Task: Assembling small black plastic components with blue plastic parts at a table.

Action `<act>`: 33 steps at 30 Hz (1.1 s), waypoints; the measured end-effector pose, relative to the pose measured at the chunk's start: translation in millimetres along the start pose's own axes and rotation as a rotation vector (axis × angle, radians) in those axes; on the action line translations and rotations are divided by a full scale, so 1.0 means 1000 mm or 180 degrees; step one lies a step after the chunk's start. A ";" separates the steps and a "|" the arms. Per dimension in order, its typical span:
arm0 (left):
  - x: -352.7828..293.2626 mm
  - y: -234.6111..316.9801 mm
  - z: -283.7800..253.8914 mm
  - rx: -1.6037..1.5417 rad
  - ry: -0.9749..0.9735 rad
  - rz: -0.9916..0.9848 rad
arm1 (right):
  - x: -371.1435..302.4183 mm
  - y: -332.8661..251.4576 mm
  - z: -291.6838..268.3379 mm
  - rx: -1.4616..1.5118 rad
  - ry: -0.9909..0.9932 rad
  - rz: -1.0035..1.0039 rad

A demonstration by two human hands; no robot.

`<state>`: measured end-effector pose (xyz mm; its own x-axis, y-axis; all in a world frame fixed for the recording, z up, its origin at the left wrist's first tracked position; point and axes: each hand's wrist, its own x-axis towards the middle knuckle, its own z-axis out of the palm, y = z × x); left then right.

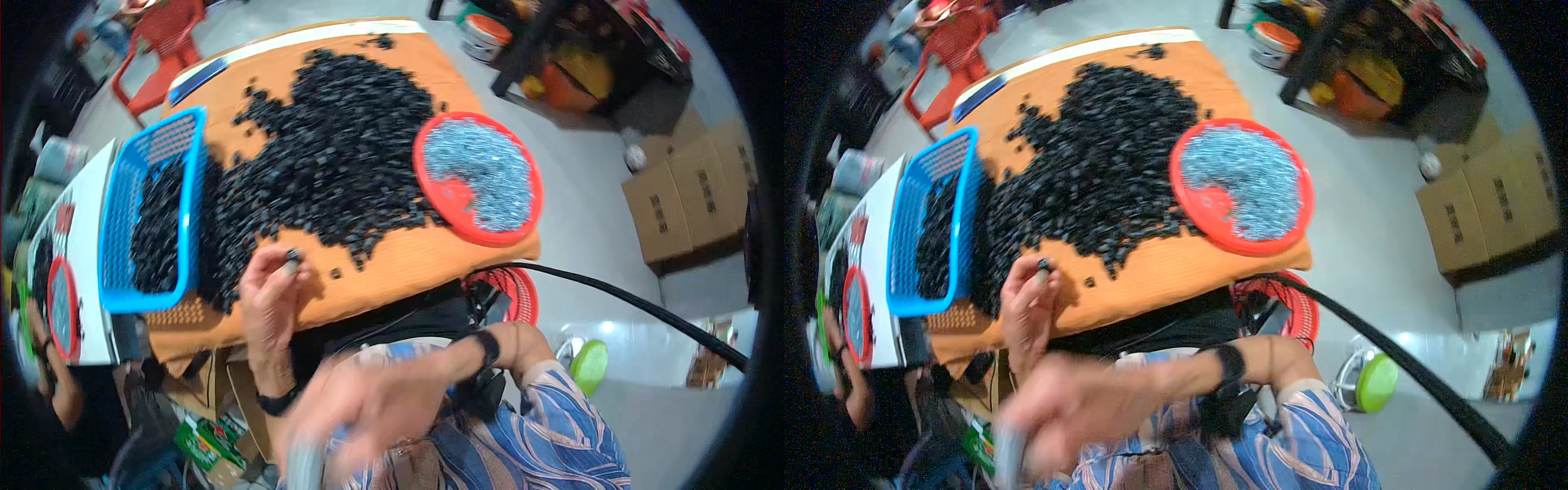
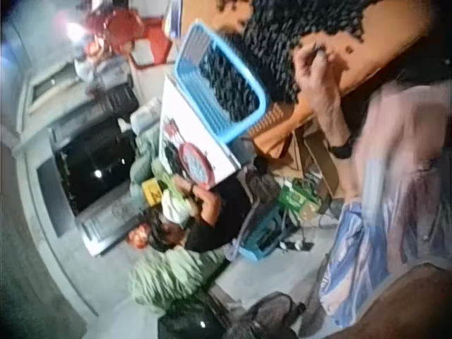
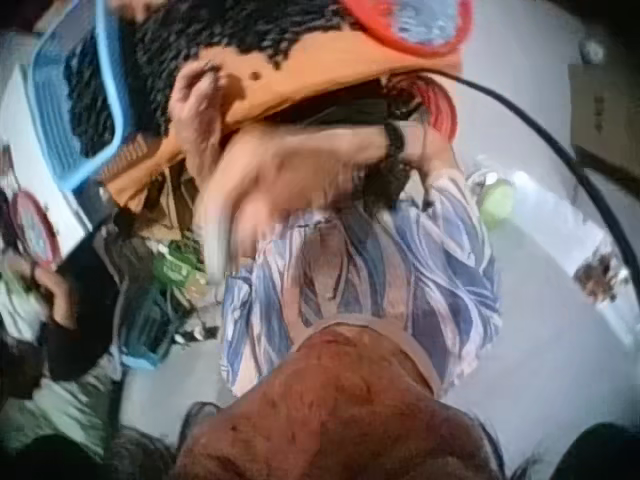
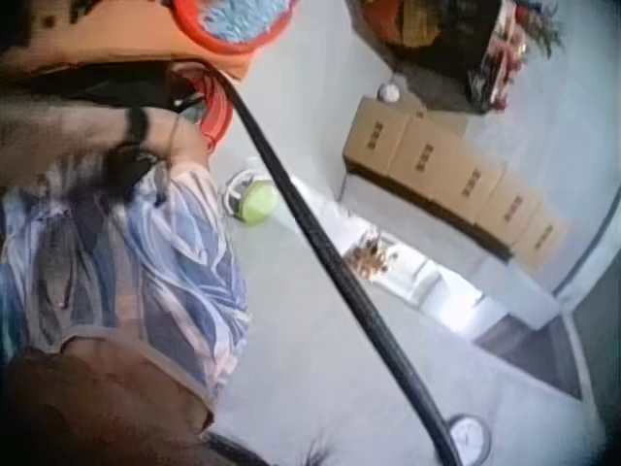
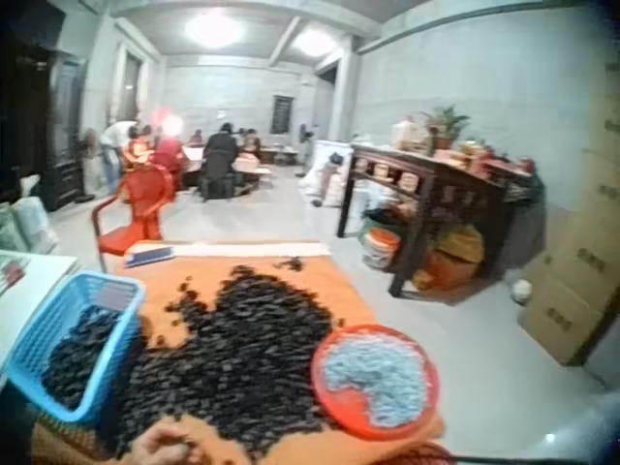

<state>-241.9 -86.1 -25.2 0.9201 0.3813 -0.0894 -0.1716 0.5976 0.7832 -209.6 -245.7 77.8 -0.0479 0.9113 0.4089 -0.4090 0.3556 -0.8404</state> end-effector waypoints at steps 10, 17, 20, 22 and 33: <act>0.007 -0.002 -0.009 0.0049 -0.0314 -0.0074 | -0.025 -0.029 0.021 -0.0184 -0.0054 -0.0804; 0.007 -0.004 -0.015 0.0151 -0.0352 -0.0130 | -0.029 -0.022 0.019 -0.0395 0.0128 -0.0903; 0.006 -0.007 -0.014 0.0050 -0.0195 -0.0220 | -0.023 -0.014 0.019 -0.0385 0.0067 -0.0944; 0.005 -0.006 -0.014 0.0079 -0.0197 -0.0208 | -0.016 -0.009 0.021 -0.0351 0.0013 -0.0979; 0.003 0.004 -0.001 0.0113 -0.0071 -0.0104 | 0.022 0.007 0.035 -0.0095 -0.0381 -0.1374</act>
<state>-240.1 -81.9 -22.7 0.9327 0.3461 -0.1018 -0.1291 0.5838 0.8015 -245.2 -230.3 92.9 0.0154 0.6484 0.7611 -0.3881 0.7054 -0.5931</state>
